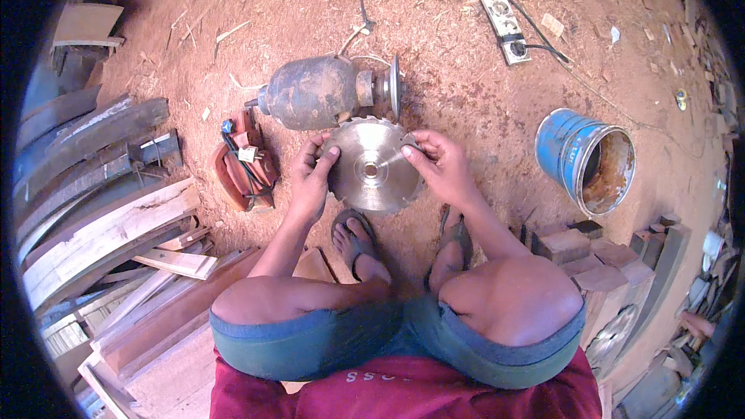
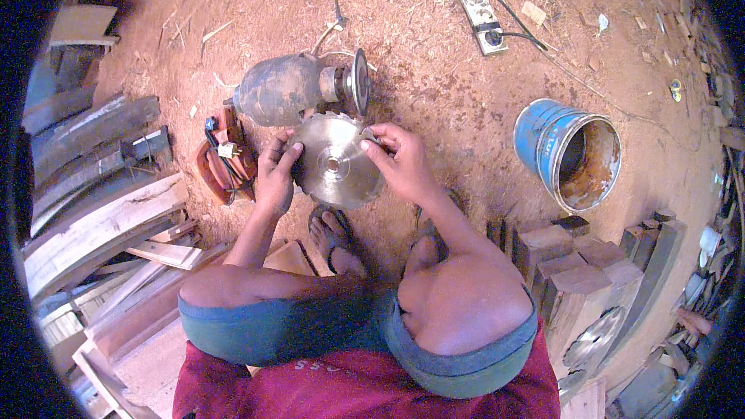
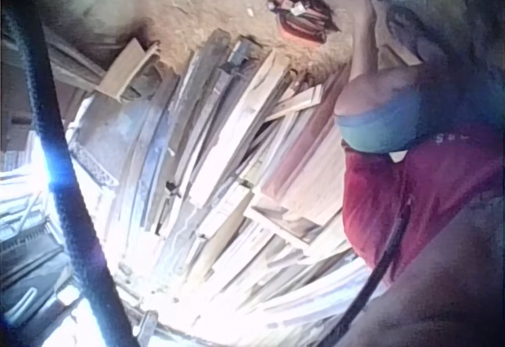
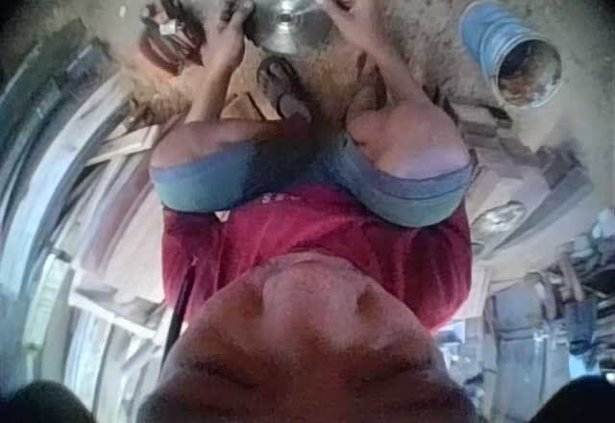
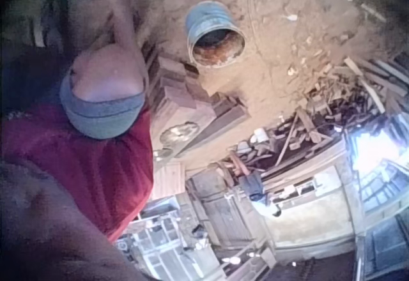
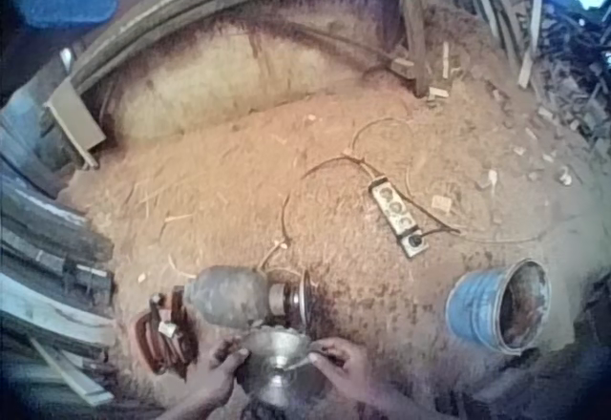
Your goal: The person holds and turns a circular saw blade by hand, observing different sides and the edge of the blade while sitting on the ground.
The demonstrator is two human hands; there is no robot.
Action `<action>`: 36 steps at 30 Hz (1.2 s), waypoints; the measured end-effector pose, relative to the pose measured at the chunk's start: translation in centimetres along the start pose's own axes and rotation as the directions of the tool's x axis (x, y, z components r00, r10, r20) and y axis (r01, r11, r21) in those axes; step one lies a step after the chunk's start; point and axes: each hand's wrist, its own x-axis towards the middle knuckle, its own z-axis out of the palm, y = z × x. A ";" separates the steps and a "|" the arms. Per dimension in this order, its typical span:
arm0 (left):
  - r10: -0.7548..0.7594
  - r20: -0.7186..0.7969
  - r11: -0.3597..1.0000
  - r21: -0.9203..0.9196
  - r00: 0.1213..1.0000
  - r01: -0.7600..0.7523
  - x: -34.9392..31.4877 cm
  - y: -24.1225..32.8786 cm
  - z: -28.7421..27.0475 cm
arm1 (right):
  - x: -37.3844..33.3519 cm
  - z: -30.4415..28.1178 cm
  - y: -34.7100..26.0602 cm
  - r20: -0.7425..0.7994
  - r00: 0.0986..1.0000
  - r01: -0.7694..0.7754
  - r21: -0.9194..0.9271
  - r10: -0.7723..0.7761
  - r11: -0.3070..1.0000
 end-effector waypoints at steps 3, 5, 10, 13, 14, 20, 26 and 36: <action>0.042 0.021 0.989 0.143 0.999 -0.045 0.5 -0.6 -0.1 | 0.4 -0.2 0.6 -0.031 0.999 0.004 -0.088 -0.007 0.996; 0.016 -0.008 0.990 0.139 1.000 -0.015 0.7 -1.3 0.2 | 0.8 -0.3 1.6 0.001 1.000 0.012 -0.079 -0.012 0.997; 0.025 0.003 0.984 0.176 1.000 -0.025 1.3 -2.0 0.4 | 1.0 -0.4 2.4 -0.023 1.000 -0.021 -0.107 0.019 0.994; 0.033 0.000 0.986 0.163 0.999 -0.032 1.7 -2.4 0.6 | 1.3 -0.5 3.0 -0.032 0.999 -0.028 -0.149 0.023 0.988; 0.032 -0.014 0.984 0.175 0.999 -0.029 1.8 -2.5 0.8 | 1.4 -0.6 3.0 -0.036 0.999 -0.038 -0.175 0.033 0.984; 0.017 -0.025 0.986 0.166 1.000 -0.012 2.2 -3.0 0.7 | 2.1 -0.4 3.8 -0.061 0.998 -0.047 -0.203 0.035 0.978; 0.013 -0.015 0.988 0.152 1.000 -0.011 2.8 -3.6 0.6 | 2.6 -0.5 3.8 -0.076 0.997 -0.006 -0.211 -0.011 0.977; 0.037 0.000 0.988 0.152 0.999 -0.037 2.9 -3.9 0.6 | 3.0 -0.6 4.2 -0.084 0.996 -0.046 -0.229 0.027 0.972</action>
